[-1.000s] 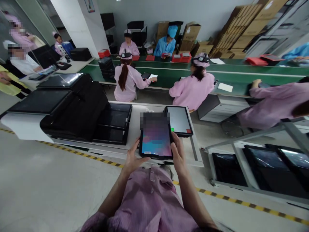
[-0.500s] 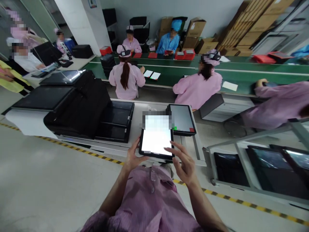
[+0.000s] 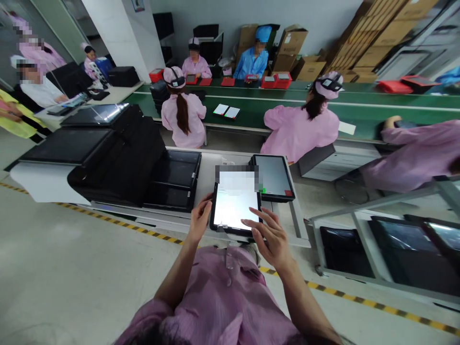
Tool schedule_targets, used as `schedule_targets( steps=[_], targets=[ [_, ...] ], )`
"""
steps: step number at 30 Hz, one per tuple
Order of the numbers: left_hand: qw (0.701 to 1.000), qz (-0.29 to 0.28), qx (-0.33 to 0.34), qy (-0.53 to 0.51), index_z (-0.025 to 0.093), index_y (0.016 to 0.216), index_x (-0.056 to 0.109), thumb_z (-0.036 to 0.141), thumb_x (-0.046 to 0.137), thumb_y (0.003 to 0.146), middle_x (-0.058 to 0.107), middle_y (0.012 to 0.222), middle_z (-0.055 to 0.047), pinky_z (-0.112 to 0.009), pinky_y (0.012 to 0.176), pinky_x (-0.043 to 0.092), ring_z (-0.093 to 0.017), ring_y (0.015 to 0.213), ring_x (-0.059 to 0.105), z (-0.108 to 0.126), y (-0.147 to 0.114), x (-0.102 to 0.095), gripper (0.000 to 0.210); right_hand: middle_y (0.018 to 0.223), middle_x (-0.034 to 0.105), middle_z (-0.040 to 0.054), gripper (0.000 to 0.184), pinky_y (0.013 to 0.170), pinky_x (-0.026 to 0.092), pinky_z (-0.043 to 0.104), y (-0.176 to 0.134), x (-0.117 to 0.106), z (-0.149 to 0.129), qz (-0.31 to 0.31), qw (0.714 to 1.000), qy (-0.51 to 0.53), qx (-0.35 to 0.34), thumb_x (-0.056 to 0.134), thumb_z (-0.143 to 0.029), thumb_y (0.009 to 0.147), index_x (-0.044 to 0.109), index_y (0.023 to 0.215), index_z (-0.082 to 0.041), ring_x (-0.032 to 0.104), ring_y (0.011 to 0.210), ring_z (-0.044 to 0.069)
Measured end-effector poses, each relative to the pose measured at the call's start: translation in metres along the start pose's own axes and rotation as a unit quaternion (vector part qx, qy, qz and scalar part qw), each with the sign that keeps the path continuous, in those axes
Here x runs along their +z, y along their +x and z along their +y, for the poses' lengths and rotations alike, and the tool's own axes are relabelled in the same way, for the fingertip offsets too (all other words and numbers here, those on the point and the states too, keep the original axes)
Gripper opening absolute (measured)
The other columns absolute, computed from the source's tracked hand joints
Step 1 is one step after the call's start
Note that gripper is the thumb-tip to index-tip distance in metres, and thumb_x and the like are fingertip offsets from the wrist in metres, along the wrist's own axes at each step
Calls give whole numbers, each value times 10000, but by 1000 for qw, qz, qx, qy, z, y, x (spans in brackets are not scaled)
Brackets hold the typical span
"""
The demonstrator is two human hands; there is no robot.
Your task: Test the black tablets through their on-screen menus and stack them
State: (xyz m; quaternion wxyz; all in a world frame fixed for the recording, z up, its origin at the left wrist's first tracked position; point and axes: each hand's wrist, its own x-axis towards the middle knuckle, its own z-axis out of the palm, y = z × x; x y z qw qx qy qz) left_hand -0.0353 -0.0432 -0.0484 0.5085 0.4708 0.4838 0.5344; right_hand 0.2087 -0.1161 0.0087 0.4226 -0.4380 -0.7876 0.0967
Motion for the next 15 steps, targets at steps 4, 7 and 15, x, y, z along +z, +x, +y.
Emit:
schedule_targets(
  steps=[4,7,15],
  targets=[
    [999,26,-12,-31,197,975,859,617,762,907,767,1382,-116,-422,1128,568,-316,1319,710,1,14,6,436,1117,856,9,379,1186,498,657,1,-2,-1,-6,1000,10,6,548,-152,1068,735,1342,-335,709,1356,324],
    [998,41,-29,-48,189,949,857,593,810,858,788,1310,-112,-410,1075,587,-307,1254,731,-1,23,11,417,1189,842,27,392,1163,522,640,4,-2,-6,9,1000,22,14,540,-164,1076,714,1384,-335,711,1348,320],
    [998,49,-24,-40,182,874,835,595,821,830,806,1201,-113,-398,1018,588,-287,1158,748,-1,30,14,415,1276,815,35,456,1170,525,627,22,4,-17,-30,999,14,3,549,-205,1097,601,1525,-355,661,1416,313]
  ],
)
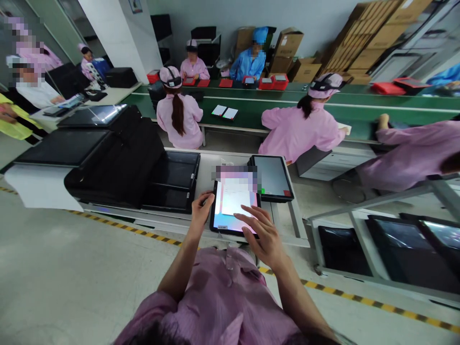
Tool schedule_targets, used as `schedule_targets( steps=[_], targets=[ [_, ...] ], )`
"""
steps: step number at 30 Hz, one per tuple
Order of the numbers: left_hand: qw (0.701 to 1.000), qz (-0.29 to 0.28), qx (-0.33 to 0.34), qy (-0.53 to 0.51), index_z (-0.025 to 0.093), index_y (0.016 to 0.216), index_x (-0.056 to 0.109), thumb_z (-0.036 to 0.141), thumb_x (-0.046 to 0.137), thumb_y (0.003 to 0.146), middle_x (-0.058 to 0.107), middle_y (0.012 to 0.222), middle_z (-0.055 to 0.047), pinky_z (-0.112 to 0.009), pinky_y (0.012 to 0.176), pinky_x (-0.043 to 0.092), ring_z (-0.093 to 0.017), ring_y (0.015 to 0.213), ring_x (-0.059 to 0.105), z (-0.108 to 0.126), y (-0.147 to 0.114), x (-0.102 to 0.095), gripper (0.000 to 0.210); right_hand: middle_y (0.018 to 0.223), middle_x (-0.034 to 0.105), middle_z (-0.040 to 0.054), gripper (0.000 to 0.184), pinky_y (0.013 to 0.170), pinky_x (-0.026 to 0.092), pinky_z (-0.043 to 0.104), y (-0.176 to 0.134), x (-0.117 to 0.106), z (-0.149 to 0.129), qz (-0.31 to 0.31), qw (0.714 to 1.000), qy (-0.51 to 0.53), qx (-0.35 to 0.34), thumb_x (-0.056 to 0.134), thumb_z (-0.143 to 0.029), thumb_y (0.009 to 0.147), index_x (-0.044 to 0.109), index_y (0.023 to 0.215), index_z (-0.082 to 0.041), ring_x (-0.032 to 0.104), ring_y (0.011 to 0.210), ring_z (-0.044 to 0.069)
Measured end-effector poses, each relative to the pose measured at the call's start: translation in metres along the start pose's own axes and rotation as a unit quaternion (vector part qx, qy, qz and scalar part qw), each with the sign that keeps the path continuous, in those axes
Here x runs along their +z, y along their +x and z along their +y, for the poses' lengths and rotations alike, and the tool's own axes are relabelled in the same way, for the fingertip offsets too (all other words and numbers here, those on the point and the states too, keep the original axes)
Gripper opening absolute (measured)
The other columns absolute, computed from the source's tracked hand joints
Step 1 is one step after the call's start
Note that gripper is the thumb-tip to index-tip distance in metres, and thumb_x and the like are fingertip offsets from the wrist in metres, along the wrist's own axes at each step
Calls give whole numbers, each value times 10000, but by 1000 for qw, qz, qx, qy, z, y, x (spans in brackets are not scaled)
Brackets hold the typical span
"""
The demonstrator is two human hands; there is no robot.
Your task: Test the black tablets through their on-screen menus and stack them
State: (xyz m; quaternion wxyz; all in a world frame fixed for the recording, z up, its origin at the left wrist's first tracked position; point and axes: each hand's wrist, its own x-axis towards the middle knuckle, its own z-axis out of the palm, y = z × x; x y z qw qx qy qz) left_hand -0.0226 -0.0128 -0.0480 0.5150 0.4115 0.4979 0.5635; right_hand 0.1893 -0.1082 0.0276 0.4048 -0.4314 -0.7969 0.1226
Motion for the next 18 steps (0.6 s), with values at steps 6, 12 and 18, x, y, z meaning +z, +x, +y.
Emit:
schedule_targets(
  steps=[6,12,18],
  targets=[
    [999,-5,16,35,179,865,830,593,794,856,800,1193,-119,-346,916,599,-273,1110,752,3,0,-3,415,1380,779,47,464,1242,465,652,16,1,4,-60,998,-26,-23,614,-249,1086,579,1543,-324,595,1493,319],
    [998,-2,29,54,188,841,830,572,789,865,805,1165,-116,-367,927,599,-285,1112,753,7,0,-3,387,908,843,-3,260,1230,453,666,4,-11,22,107,988,-114,20,573,-181,1070,788,1114,-320,810,1111,300],
    [998,-1,25,49,187,831,823,592,797,856,803,1174,-117,-374,958,586,-290,1128,750,4,0,-3,406,1192,838,25,383,1235,453,637,4,-12,17,43,997,-62,18,566,-195,1078,686,1415,-333,754,1267,309]
  ],
)
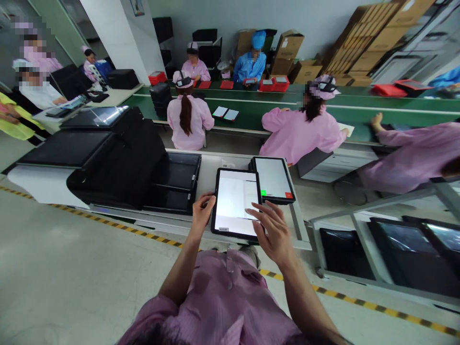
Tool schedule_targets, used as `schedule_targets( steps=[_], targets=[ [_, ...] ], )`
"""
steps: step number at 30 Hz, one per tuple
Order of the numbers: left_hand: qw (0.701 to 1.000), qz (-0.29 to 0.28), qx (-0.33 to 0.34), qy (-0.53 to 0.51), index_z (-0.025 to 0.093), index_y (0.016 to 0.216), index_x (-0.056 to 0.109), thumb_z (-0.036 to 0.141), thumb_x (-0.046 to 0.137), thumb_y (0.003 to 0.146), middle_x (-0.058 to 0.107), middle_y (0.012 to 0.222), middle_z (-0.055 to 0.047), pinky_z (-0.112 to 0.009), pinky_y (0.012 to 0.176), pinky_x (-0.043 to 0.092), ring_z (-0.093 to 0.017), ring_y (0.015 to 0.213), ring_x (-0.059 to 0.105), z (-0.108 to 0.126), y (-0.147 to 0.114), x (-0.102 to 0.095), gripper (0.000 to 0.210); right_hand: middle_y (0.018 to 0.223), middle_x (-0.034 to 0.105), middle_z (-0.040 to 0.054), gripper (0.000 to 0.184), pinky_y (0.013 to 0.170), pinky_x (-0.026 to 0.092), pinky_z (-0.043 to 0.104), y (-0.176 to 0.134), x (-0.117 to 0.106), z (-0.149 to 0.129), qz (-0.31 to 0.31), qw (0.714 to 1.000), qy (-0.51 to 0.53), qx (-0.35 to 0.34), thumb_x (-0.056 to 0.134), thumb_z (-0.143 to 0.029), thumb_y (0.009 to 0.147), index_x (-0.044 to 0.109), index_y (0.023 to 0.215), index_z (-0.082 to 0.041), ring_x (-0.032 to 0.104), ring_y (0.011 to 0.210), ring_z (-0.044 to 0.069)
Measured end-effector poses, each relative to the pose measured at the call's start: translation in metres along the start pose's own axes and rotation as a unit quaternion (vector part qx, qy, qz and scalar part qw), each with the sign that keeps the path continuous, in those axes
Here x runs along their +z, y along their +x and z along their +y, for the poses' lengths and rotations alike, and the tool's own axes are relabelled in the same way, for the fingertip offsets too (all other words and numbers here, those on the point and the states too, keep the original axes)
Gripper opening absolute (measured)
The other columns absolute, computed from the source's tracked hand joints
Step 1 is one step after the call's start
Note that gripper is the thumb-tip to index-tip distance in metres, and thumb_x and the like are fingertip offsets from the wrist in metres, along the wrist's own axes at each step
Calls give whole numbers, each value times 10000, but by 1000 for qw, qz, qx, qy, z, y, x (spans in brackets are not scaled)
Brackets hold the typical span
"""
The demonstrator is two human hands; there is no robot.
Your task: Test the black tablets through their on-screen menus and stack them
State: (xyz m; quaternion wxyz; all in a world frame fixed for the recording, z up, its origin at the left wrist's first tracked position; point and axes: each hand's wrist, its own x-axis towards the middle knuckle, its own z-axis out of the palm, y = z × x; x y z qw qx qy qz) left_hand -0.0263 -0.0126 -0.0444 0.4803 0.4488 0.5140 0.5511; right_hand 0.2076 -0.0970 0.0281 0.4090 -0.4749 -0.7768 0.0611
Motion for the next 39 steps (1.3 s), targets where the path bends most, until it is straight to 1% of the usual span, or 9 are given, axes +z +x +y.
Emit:
schedule_targets(
  steps=[2,5,10,14,21,28,32,36,39],
  targets=[
    [1000,1,-2,-4,187,845,827,605,794,855,803,1171,-116,-370,951,583,-289,1125,748,-1,-1,0,419,1271,818,34,459,1237,456,635,1,2,-3,-33,999,6,-15,573,-202,1082,606,1519,-341,702,1361,315],
    [1000,3,-5,-7,184,850,828,618,798,844,802,1163,-118,-361,930,579,-284,1111,746,1,-1,0,435,1320,800,51,507,1227,473,641,2,3,-5,-58,998,-2,-32,575,-221,1094,532,1587,-331,664,1415,320],
    [1000,2,-1,-11,188,833,826,615,790,848,800,1155,-113,-350,924,571,-271,1092,741,5,-2,2,428,1248,821,72,437,1207,502,650,2,3,-4,-67,996,-18,-48,571,-224,1107,570,1541,-276,674,1400,323],
    [1000,3,-2,-14,193,828,826,607,798,843,801,1147,-110,-352,927,571,-268,1074,743,6,-3,2,415,1216,830,71,422,1199,513,651,2,4,-5,-53,997,-17,-57,587,-214,1097,593,1514,-274,705,1356,320],
    [1000,5,-5,-9,186,818,826,604,799,839,811,1145,-112,-349,932,576,-279,1098,748,2,-1,0,419,1234,817,69,441,1188,523,614,-1,1,-1,-10,999,-24,-40,575,-166,1081,596,1503,-290,728,1312,303],
    [1000,1,2,-15,184,825,825,574,790,858,813,1141,-114,-337,938,573,-271,1106,750,-3,0,0,393,1358,771,111,454,1204,502,614,-3,1,1,-19,999,-41,-19,550,-191,1101,541,1549,-263,703,1354,304],
    [1000,11,-5,-8,187,839,819,557,787,864,809,1158,-114,-340,934,570,-277,1119,746,-1,-2,1,372,1335,785,94,396,1217,486,628,-4,1,4,-43,998,-42,-7,534,-226,1114,576,1504,-280,689,1376,309],
    [1000,4,0,-8,193,844,816,557,771,875,809,1155,-106,-335,916,572,-274,1118,742,2,-3,1,368,1387,764,99,429,1222,485,610,-4,0,9,-5,999,-30,9,521,-222,1112,555,1536,-276,695,1365,304],
    [1000,7,-2,-9,197,825,814,567,785,857,811,1134,-103,-342,914,574,-273,1097,743,1,-2,2,372,1385,768,94,416,1211,500,591,-2,0,14,17,999,-32,24,517,-239,1113,579,1522,-280,700,1355,305]
  ],
)
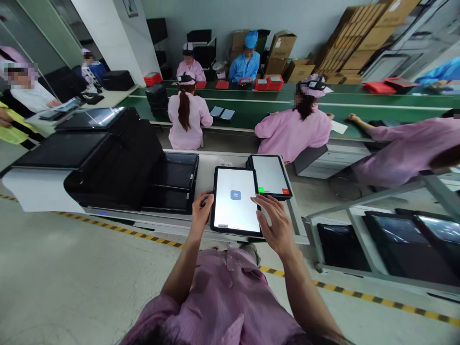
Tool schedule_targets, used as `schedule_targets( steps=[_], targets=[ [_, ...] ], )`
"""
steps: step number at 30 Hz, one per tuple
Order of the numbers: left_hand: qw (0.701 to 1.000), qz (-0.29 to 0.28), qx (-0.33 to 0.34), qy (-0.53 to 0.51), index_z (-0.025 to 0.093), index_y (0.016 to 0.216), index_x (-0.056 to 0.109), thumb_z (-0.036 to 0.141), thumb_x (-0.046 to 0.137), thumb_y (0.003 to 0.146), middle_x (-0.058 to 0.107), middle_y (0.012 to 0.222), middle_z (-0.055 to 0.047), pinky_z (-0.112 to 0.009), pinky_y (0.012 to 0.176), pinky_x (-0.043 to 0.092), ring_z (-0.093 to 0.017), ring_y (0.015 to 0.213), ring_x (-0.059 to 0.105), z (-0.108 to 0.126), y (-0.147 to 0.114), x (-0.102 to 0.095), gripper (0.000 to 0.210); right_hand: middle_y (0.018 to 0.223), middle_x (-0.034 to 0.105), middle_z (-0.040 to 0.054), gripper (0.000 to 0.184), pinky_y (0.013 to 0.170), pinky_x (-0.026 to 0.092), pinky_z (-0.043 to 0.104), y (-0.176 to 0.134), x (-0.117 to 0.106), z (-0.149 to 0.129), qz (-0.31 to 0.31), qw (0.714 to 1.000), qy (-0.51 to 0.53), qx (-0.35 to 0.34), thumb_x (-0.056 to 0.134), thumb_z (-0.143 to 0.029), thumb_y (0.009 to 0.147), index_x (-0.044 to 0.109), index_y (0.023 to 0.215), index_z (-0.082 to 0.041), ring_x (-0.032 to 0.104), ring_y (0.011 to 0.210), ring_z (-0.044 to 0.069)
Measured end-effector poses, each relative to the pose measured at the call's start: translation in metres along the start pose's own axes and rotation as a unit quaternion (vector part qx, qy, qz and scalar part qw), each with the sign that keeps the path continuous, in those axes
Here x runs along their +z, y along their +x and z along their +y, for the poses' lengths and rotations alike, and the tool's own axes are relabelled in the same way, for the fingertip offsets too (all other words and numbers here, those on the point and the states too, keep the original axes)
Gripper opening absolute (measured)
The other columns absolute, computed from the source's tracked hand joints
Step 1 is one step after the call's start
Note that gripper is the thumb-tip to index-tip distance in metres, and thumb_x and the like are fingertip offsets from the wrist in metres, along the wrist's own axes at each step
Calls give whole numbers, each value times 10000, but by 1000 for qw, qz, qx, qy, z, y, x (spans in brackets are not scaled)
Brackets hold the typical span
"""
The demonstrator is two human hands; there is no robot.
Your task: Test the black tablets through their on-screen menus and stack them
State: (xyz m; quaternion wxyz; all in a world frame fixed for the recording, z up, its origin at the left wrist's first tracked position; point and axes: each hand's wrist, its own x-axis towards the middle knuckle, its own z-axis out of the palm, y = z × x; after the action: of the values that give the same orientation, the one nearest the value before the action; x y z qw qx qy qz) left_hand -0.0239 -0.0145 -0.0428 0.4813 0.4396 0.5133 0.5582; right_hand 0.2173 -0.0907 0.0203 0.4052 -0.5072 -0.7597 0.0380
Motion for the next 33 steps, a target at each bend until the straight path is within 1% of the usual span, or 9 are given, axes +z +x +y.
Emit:
schedule_targets(
  steps=[5,8,13,19,23,26,30,33],
  targets=[
    [1000,5,-4,3,199,866,828,572,791,850,818,1135,-99,-345,906,582,-262,1057,748,-3,1,1,375,1372,775,95,383,1197,514,582,8,1,9,16,999,-13,34,510,-281,1123,600,1495,-274,708,1325,301],
    [1000,-2,3,1,199,890,830,572,772,872,821,1120,-90,-332,897,584,-257,1057,746,-3,1,0,378,1358,782,91,350,1203,509,573,12,1,13,20,999,-17,33,509,-283,1126,628,1455,-267,714,1313,293],
    [1000,-6,4,0,197,888,820,575,757,880,811,1137,-91,-322,895,569,-251,1060,737,0,-1,0,384,1241,824,64,300,1200,508,560,14,2,15,26,999,-13,26,503,-271,1130,687,1366,-269,730,1290,282],
    [1000,-11,3,6,197,927,817,573,747,898,807,1148,-94,-329,906,566,-264,1084,738,3,-3,0,384,1252,823,80,320,1200,509,573,14,4,17,23,999,-15,32,494,-300,1128,699,1371,-261,733,1293,293],
    [1000,-11,5,7,202,892,812,573,743,900,808,1153,-83,-314,909,570,-252,1084,738,0,-1,0,377,1249,822,69,315,1202,507,569,14,5,16,25,999,-14,34,485,-300,1129,711,1347,-274,734,1287,289],
    [1000,-10,6,4,206,879,815,590,759,886,811,1117,-77,-319,910,571,-252,1069,738,-2,0,0,388,1304,797,89,313,1190,518,559,16,4,14,26,999,-13,44,489,-314,1130,699,1357,-265,708,1325,297],
    [1000,-8,11,-1,206,852,809,613,764,875,805,1086,-80,-328,936,562,-254,1069,732,-1,0,1,410,1401,749,118,361,1175,531,544,24,7,12,5,999,-5,41,495,-347,1132,641,1447,-251,629,1433,309],
    [1000,-6,6,-3,203,868,811,621,765,871,800,1101,-82,-326,939,559,-249,1067,728,0,-1,1,421,1410,750,98,361,1223,490,576,29,10,16,-45,999,3,3,500,-356,1134,635,1455,-261,573,1502,308]
  ],
)
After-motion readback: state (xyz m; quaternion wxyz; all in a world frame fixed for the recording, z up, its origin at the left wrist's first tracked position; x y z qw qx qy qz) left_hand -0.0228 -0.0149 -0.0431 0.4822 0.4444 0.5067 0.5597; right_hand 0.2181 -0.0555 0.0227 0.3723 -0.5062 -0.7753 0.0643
